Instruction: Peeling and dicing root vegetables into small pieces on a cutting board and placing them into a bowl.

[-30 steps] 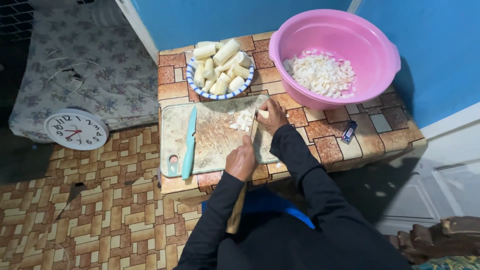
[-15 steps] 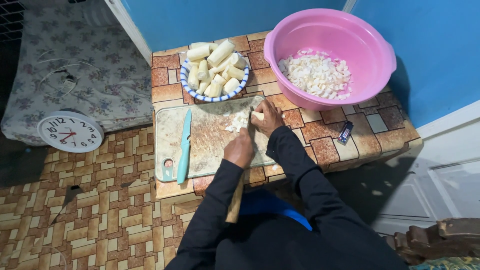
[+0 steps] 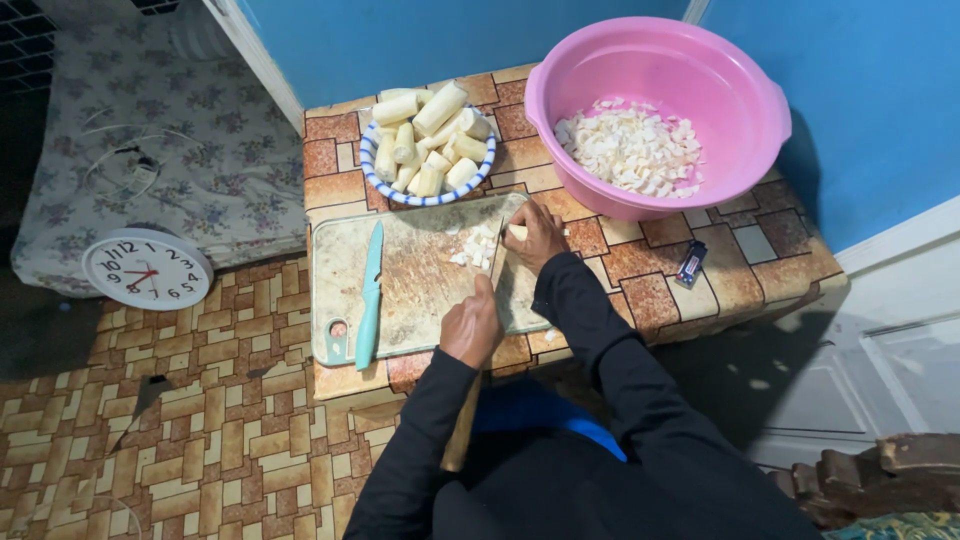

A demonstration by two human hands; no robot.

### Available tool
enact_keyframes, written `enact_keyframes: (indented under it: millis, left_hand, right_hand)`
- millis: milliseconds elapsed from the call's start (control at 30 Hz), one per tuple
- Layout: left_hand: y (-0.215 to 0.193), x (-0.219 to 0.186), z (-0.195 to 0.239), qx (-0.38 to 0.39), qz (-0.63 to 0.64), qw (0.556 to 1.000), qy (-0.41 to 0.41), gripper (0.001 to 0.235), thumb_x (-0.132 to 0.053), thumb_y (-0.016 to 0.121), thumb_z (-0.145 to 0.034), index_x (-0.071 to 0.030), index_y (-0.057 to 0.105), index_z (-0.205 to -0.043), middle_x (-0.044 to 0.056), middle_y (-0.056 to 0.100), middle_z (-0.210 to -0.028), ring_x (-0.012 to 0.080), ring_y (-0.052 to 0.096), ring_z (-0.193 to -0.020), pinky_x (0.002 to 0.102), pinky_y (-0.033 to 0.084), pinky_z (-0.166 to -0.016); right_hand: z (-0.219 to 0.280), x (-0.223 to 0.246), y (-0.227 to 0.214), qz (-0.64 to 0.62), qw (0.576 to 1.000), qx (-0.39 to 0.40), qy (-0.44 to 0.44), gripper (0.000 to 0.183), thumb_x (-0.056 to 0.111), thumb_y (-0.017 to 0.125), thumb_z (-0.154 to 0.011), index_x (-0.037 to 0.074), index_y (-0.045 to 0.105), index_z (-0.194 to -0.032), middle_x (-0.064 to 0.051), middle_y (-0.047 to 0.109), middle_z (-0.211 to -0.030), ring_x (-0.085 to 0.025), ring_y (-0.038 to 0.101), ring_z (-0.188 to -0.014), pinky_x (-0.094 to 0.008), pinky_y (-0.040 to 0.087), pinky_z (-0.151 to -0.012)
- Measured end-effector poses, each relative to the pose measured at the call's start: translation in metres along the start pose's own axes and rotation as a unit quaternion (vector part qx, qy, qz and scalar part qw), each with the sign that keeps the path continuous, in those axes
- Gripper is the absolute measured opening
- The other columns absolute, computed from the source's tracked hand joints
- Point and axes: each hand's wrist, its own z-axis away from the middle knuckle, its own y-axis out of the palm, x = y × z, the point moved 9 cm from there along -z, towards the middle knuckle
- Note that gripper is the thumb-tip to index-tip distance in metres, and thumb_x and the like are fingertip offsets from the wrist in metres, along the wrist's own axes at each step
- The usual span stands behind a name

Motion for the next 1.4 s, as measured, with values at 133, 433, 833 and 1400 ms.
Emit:
enact_keyframes:
  millis: [133,433,833,1400]
  left_hand:
    - [0.002,0.003,-0.002,0.002,-0.016,1.000,0.001,0.018,-0.010,0.034,-0.083,-0.006,0.032,-0.101,0.029,0.061,-0.078,0.0510,0.062,-0.077,0.058,0.049,-0.067]
    - [0.008,0.004,-0.029,-0.069,-0.047,0.996,0.027,0.018,-0.009,0.032,-0.084,-0.005,0.036,-0.102,0.025,0.063,-0.075,0.0454,0.065,-0.072,0.054,0.051,-0.064]
    - [0.010,0.001,-0.059,-0.143,-0.095,0.985,0.031,0.016,-0.011,0.035,-0.085,-0.004,0.041,-0.098,0.023,0.063,-0.074,0.0429,0.066,-0.071,0.052,0.053,-0.064]
    - [-0.015,-0.010,-0.003,-0.041,-0.014,0.999,0.019,0.015,-0.007,0.032,-0.085,-0.006,0.034,-0.100,0.028,0.062,-0.078,0.0489,0.063,-0.078,0.055,0.050,-0.068]
  right_hand:
    - [0.000,-0.003,0.002,0.005,1.000,-0.010,-0.011,0.028,0.039,0.062,-0.076,0.020,0.046,-0.088,-0.001,0.048,-0.082,-0.021,0.049,-0.091,-0.037,0.036,-0.080]
    - [-0.001,0.000,0.001,-0.003,1.000,0.005,0.000,0.029,0.039,0.060,-0.074,0.019,0.044,-0.089,-0.002,0.049,-0.084,-0.022,0.049,-0.093,-0.038,0.036,-0.082]
    - [-0.001,-0.002,0.000,0.012,1.000,0.009,0.006,0.029,0.038,0.061,-0.073,0.019,0.045,-0.088,-0.003,0.049,-0.085,-0.021,0.048,-0.094,-0.038,0.035,-0.084]
    - [0.001,-0.011,0.009,-0.003,1.000,0.009,-0.001,0.038,0.044,0.066,-0.073,0.018,0.044,-0.091,-0.002,0.050,-0.086,-0.020,0.049,-0.094,-0.038,0.034,-0.084]
